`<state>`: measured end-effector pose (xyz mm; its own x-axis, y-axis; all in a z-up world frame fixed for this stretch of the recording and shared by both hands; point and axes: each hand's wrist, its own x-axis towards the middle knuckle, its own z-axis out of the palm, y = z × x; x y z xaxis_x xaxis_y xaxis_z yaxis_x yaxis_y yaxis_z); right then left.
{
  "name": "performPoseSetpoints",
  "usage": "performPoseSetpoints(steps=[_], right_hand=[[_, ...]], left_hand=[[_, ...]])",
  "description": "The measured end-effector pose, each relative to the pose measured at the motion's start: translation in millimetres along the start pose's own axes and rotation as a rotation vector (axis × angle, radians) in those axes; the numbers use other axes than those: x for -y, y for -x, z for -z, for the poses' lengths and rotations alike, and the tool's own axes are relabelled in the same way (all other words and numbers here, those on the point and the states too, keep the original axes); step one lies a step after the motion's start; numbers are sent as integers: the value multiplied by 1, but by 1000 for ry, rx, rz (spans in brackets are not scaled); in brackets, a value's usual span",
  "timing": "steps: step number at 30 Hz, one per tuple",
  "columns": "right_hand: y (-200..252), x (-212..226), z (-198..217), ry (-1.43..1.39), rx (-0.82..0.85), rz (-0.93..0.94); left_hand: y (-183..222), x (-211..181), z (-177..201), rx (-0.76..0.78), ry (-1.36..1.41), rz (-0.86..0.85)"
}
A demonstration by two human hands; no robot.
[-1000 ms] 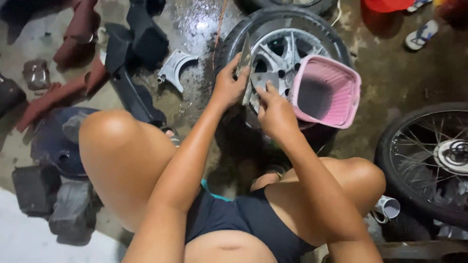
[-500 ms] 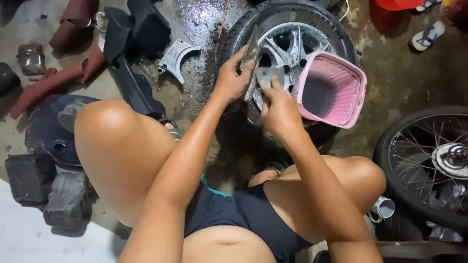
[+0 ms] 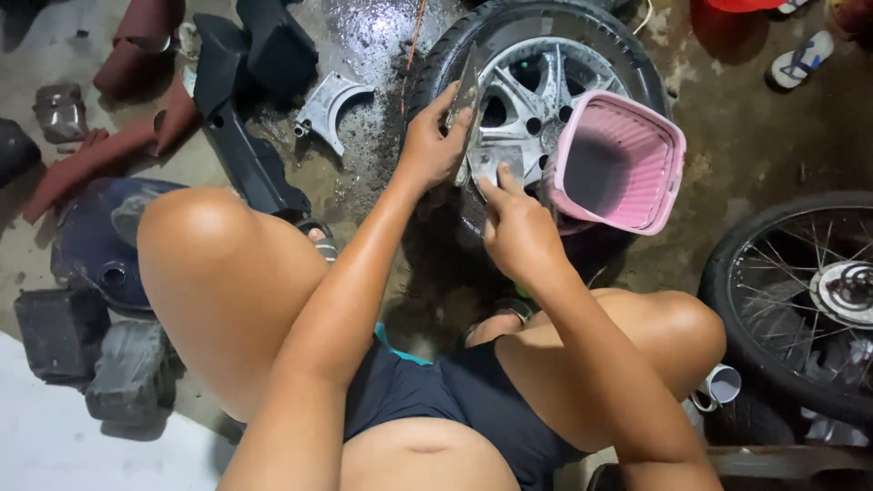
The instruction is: The person sits on the floor and uses a scraper to remove residue from a metal engine part. They hold the part with one hand and scrape its surface with the other, occasionally rotating the part to access different areas.
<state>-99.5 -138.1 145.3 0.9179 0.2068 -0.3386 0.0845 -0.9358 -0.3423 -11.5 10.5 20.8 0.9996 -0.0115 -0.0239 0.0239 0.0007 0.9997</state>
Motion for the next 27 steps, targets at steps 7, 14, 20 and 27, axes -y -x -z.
performPoseSetpoints(steps=[7, 14, 20, 27], right_hand=[[25, -2, 5, -24, 99, 85], [30, 6, 33, -152, 18, 55], [19, 15, 22, -72, -20, 44], [8, 12, 22, -7, -46, 15]], left_hand=[[4, -1, -8, -29, -4, -14], [17, -17, -10, -72, 1, -39], [17, -14, -14, -128, 37, -23], [2, -4, -17, -171, -57, -114]])
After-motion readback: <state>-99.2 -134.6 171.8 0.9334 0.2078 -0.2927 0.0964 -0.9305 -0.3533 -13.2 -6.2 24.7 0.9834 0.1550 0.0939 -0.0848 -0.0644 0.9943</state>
